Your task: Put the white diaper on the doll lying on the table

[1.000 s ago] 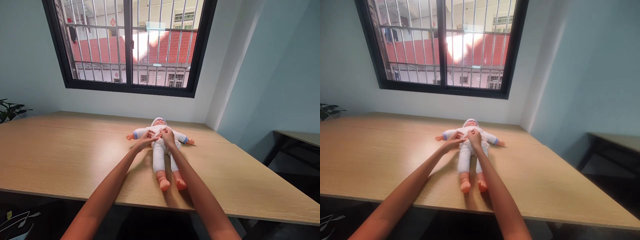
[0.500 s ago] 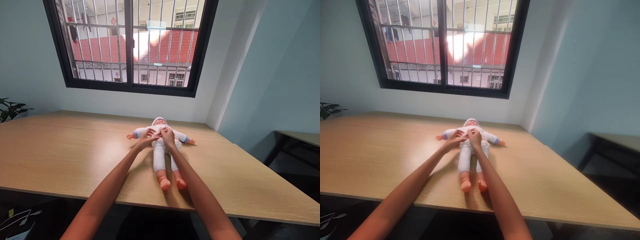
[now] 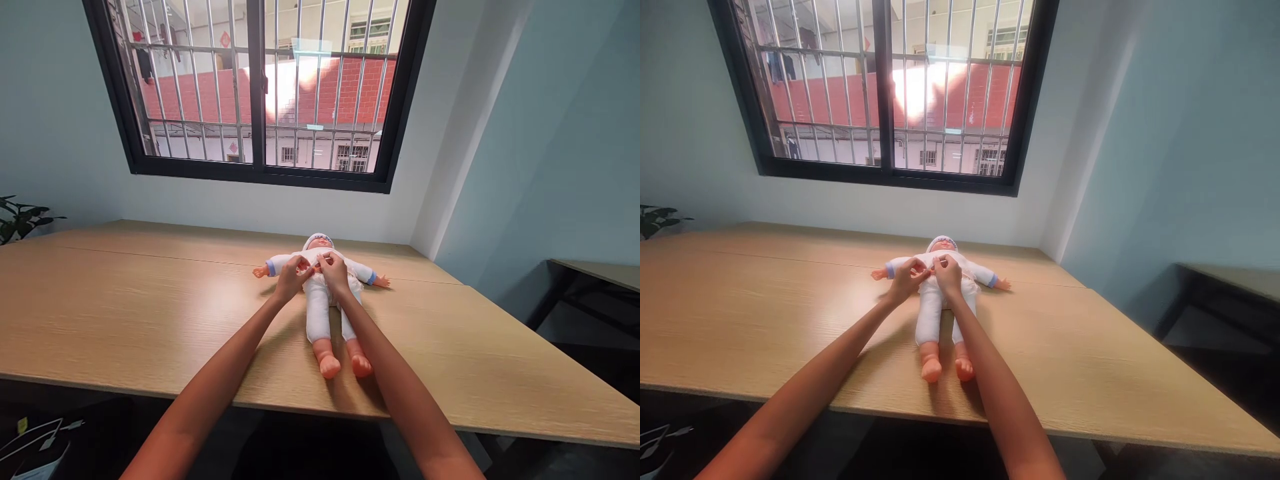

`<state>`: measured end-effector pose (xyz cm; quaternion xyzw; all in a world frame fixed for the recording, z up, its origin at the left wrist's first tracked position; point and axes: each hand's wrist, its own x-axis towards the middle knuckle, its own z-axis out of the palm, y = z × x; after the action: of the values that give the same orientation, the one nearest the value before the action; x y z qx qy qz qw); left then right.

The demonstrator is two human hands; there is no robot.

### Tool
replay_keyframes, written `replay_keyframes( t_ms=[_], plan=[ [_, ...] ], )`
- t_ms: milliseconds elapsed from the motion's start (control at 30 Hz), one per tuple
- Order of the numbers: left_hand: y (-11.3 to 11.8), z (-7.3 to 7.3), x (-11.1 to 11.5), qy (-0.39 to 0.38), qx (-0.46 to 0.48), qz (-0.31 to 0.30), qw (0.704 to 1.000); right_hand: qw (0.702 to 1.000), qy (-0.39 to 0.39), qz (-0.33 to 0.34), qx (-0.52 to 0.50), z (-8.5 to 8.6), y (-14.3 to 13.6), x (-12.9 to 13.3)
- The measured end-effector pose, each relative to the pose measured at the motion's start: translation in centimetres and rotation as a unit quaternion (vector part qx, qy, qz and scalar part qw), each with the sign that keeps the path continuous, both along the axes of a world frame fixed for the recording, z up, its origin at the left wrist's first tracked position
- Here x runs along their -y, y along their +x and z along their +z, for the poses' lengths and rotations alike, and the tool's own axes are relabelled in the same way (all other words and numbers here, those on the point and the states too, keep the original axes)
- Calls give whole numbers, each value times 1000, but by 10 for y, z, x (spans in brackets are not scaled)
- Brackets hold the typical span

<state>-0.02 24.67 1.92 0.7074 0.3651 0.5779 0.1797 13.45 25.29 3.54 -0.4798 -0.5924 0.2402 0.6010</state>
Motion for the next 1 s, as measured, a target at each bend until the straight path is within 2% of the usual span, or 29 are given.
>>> replay_keyframes(
  t_ms=[267,500,633,833,1000],
  plan=[
    [-1,-2,3,39,-71,72,994,1000,17,21,5,-2,2,-9],
    [0,-2,3,48,-121,92,987,998,30,19,50,1,1,-1],
    [-1,-3,1,45,-142,111,983,996,34,26,74,1,-1,4],
    [-3,-6,-3,24,-141,186,972,996,28,13,89,1,-2,6],
    [-4,-6,-7,9,-157,198,967,990,29,-1,136,2,-5,11]
  ],
)
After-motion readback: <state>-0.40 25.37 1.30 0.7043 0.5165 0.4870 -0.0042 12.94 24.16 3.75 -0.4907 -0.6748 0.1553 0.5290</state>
